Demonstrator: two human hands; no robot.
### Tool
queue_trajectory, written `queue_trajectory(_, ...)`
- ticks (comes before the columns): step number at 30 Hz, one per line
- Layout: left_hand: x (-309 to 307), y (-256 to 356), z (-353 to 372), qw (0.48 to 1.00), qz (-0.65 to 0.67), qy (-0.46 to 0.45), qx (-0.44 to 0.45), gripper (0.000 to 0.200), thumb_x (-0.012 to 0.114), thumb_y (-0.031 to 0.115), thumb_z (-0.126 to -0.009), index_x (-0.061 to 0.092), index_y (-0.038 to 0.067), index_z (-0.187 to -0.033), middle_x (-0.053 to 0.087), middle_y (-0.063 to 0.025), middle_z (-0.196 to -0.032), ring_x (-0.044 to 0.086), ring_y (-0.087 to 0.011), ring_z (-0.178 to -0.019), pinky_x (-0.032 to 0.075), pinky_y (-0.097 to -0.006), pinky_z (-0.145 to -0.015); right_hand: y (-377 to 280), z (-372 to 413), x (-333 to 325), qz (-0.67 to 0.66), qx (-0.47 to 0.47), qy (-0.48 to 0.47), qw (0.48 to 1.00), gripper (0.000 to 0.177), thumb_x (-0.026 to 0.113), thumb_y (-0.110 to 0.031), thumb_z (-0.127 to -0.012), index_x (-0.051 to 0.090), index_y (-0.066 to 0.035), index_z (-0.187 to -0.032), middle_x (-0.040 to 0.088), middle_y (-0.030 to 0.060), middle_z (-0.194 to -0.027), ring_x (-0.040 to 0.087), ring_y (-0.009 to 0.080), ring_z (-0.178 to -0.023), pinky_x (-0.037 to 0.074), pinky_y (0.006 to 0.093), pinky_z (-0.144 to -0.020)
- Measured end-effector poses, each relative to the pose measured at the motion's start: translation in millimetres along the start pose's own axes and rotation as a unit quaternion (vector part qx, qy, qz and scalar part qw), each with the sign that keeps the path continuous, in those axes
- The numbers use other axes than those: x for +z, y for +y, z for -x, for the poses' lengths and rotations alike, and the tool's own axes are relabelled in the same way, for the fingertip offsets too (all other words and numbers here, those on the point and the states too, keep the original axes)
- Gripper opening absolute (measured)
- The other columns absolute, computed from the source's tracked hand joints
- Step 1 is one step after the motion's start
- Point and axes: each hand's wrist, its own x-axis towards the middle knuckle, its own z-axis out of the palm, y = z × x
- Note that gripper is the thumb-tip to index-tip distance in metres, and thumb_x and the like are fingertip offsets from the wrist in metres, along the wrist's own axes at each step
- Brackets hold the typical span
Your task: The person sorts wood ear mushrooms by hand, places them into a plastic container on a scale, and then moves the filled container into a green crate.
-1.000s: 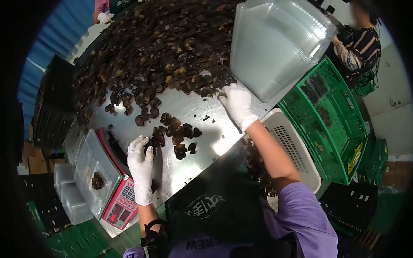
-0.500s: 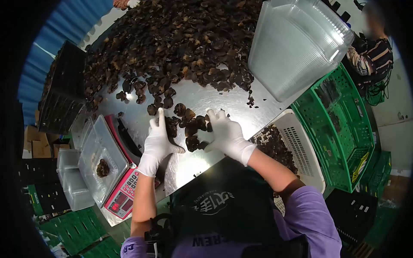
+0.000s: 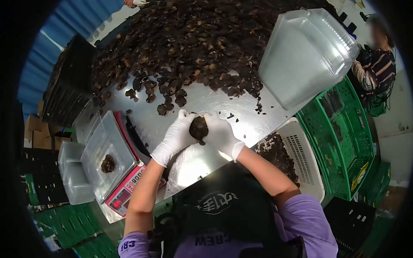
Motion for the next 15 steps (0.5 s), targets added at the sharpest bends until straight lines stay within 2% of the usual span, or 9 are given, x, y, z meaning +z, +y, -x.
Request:
queue_trajectory(3,-6,15,18,0.988,0.018,0.117,0.096,0.041,0.075,0.006,-0.062,0.060,0.003,-0.100,0.055,-0.0171,-0.092,0.055,-0.0371,-0.088,0.049,-0.0422,-0.079,4,1,7,-0.019,-0.044,0.009,0.999,0.049,0.076,-0.003,-0.061,0.056,-0.004,-0.106,0.060,0.0177,-0.099,0.062,0.0378,-0.090,0.051,0.0406,-0.077)
queue_trajectory(5,3,13,29,0.966,0.118,0.221,0.061,0.036,0.072,0.002,-0.064,0.060,0.003,-0.099,0.056,-0.0180,-0.089,0.055,-0.0378,-0.088,0.048,-0.0406,-0.079,-23,1,-4,-0.102,-0.028,-0.005,0.994,0.044,0.075,0.001,-0.063,0.056,-0.003,-0.103,0.060,0.0173,-0.097,0.061,0.0352,-0.090,0.050,0.0384,-0.079)
queue_trajectory(7,-26,19,53,0.967,0.116,0.228,-0.009,0.041,0.072,0.001,-0.064,0.060,0.003,-0.103,0.055,-0.0187,-0.092,0.055,-0.0383,-0.090,0.049,-0.0401,-0.081,-59,-11,-9,-0.025,-0.090,-0.023,0.995,0.042,0.075,-0.004,-0.072,0.058,-0.005,-0.110,0.061,0.0150,-0.101,0.065,0.0337,-0.092,0.054,0.0378,-0.078)
queue_trajectory(9,-93,39,92,0.961,0.155,0.194,-0.121,0.052,0.072,-0.002,-0.061,0.059,0.003,-0.111,0.054,-0.0178,-0.102,0.055,-0.0352,-0.098,0.048,-0.0380,-0.087,-102,-22,-5,-0.074,-0.196,-0.001,0.978,0.046,0.076,-0.007,-0.071,0.058,-0.006,-0.113,0.061,0.0134,-0.102,0.066,0.0321,-0.087,0.055,0.0376,-0.074)
queue_trajectory(10,-111,37,116,0.959,0.104,0.235,-0.118,0.056,0.072,-0.003,-0.060,0.059,0.004,-0.114,0.054,-0.0171,-0.104,0.056,-0.0347,-0.101,0.047,-0.0378,-0.089,-123,-26,5,-0.087,-0.252,0.015,0.964,0.049,0.078,-0.013,-0.072,0.058,-0.005,-0.115,0.060,0.0142,-0.104,0.066,0.0320,-0.083,0.055,0.0373,-0.072)
queue_trajectory(12,-142,29,156,0.943,0.055,0.286,-0.158,0.064,0.077,0.001,-0.060,0.057,0.006,-0.120,0.051,-0.0163,-0.105,0.057,-0.0345,-0.101,0.049,-0.0393,-0.089,-175,-37,20,-0.075,-0.245,-0.100,0.961,0.045,0.073,-0.019,-0.078,0.054,-0.004,-0.116,0.057,0.0171,-0.104,0.066,0.0344,-0.084,0.054,0.0408,-0.071)
queue_trajectory(13,-153,22,176,0.936,0.015,0.307,-0.171,0.064,0.077,0.001,-0.061,0.056,0.006,-0.121,0.052,-0.0161,-0.108,0.058,-0.0336,-0.101,0.049,-0.0390,-0.089,-193,-42,33,-0.118,-0.321,-0.083,0.936,0.039,0.070,-0.015,-0.080,0.051,-0.003,-0.113,0.057,0.0178,-0.104,0.066,0.0360,-0.086,0.055,0.0419,-0.071)
queue_trajectory(14,-162,12,194,0.929,-0.031,0.321,-0.179,0.064,0.076,0.000,-0.061,0.056,0.006,-0.121,0.053,-0.0154,-0.109,0.057,-0.0337,-0.101,0.049,-0.0386,-0.089,-211,-45,48,-0.145,-0.315,-0.130,0.929,0.035,0.067,-0.012,-0.081,0.051,-0.002,-0.110,0.057,0.0184,-0.106,0.066,0.0363,-0.085,0.056,0.0410,-0.071)
queue_trajectory(15,-167,-2,209,0.918,-0.016,0.331,-0.216,0.062,0.075,-0.001,-0.062,0.056,0.005,-0.121,0.053,-0.0150,-0.107,0.058,-0.0335,-0.101,0.049,-0.0379,-0.088,-231,-51,74,-0.024,-0.284,-0.174,0.942,0.032,0.065,-0.011,-0.081,0.050,-0.001,-0.108,0.058,0.0189,-0.105,0.068,0.0356,-0.083,0.057,0.0408,-0.069)
